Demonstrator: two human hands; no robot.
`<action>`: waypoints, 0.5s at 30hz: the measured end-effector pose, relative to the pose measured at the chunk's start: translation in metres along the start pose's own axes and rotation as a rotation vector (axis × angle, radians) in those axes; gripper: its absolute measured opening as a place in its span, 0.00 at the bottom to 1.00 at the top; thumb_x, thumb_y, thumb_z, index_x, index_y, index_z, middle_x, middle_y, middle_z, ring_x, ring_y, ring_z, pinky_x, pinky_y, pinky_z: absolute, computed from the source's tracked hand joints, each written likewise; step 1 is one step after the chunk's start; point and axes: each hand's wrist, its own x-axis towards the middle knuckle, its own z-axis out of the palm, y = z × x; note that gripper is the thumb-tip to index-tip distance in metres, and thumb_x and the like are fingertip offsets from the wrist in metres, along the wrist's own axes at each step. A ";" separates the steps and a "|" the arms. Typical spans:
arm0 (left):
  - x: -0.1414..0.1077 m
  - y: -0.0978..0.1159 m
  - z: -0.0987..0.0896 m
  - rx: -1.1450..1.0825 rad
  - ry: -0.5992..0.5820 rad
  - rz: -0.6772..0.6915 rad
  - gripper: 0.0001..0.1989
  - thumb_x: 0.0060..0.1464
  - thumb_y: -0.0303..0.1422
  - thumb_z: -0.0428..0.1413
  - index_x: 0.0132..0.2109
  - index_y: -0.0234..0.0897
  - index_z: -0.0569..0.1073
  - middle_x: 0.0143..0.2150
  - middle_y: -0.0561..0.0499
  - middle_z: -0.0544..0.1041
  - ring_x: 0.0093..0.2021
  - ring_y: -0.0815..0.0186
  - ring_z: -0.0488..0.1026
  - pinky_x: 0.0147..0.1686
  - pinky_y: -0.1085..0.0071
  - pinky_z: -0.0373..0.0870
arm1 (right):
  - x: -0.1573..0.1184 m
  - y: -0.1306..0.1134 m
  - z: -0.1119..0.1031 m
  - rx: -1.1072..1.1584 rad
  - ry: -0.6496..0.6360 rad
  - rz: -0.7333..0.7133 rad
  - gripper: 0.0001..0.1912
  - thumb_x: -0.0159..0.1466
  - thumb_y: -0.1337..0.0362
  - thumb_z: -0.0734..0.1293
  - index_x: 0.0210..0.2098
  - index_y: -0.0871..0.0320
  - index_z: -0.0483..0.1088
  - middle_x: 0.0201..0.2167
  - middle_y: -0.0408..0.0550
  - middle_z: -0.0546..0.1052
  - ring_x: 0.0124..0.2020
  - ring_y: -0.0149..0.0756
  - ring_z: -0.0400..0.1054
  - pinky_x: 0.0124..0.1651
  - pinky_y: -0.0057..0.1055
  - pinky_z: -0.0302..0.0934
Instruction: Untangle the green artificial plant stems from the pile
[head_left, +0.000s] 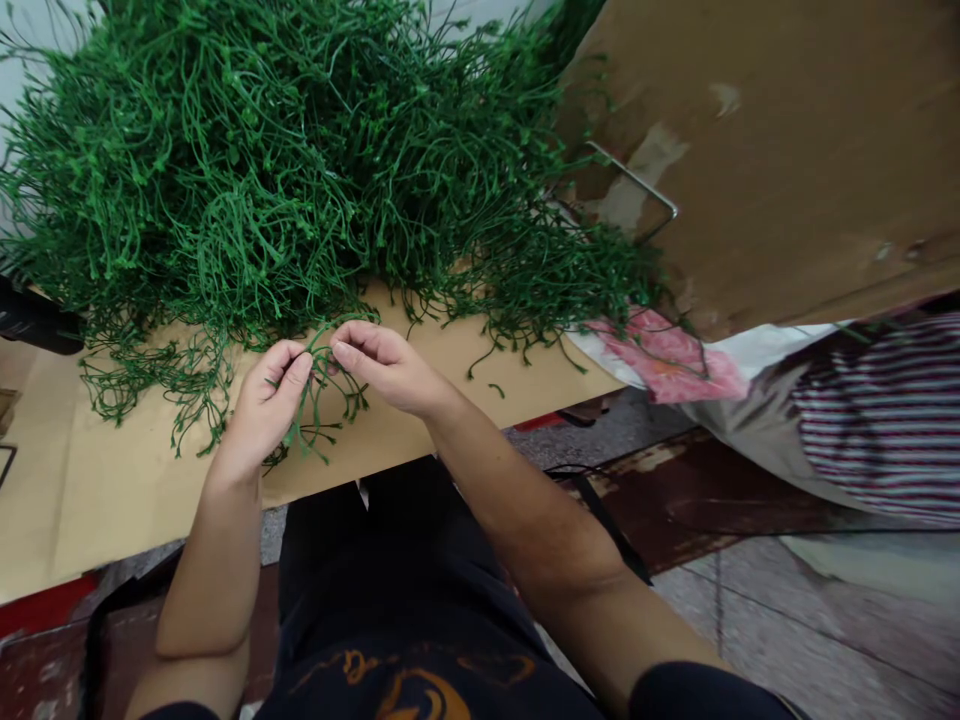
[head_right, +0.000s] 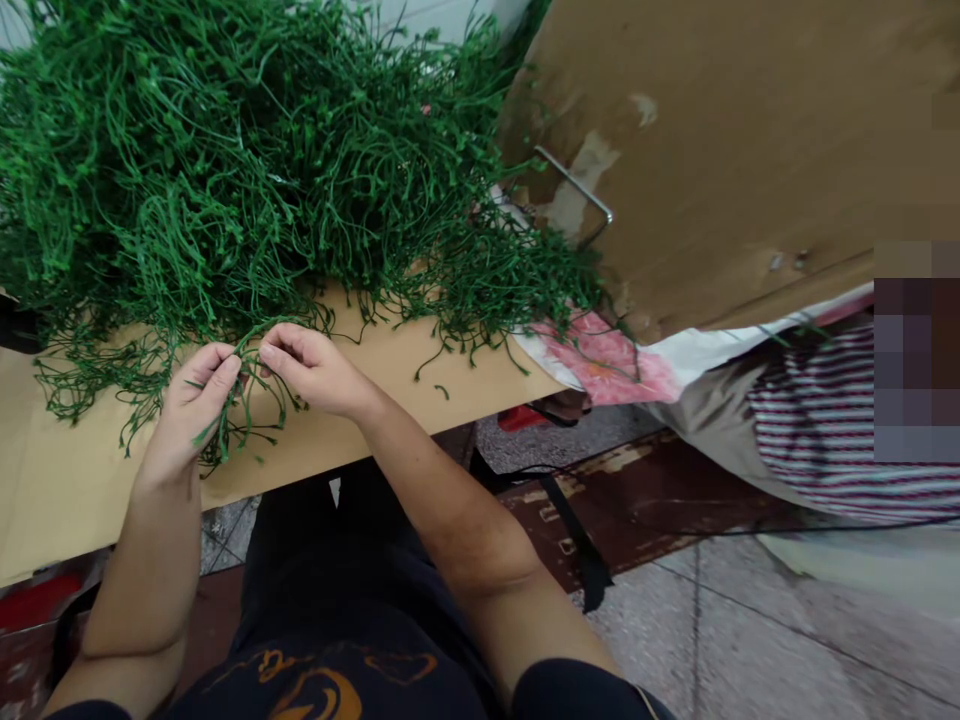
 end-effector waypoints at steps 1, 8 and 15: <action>0.000 0.002 0.000 0.011 -0.020 -0.007 0.11 0.57 0.39 0.50 0.30 0.37 0.65 0.24 0.57 0.58 0.25 0.73 0.54 0.27 0.75 0.55 | 0.000 -0.001 -0.001 0.005 -0.002 -0.005 0.19 0.60 0.49 0.62 0.27 0.61 0.61 0.24 0.40 0.63 0.27 0.24 0.57 0.33 0.27 0.55; 0.000 0.007 0.003 -0.104 -0.153 -0.078 0.18 0.53 0.45 0.53 0.24 0.36 0.63 0.22 0.56 0.60 0.24 0.73 0.57 0.26 0.74 0.57 | 0.000 0.002 0.006 0.405 -0.039 0.171 0.23 0.54 0.45 0.66 0.22 0.58 0.58 0.16 0.34 0.57 0.19 0.22 0.56 0.24 0.24 0.59; -0.005 -0.001 0.011 -0.542 0.056 -0.233 0.21 0.36 0.48 0.64 0.26 0.36 0.67 0.18 0.59 0.60 0.19 0.75 0.59 0.20 0.75 0.57 | 0.001 -0.003 0.018 0.587 -0.002 0.196 0.26 0.54 0.48 0.68 0.16 0.58 0.52 0.12 0.32 0.50 0.13 0.19 0.49 0.18 0.20 0.57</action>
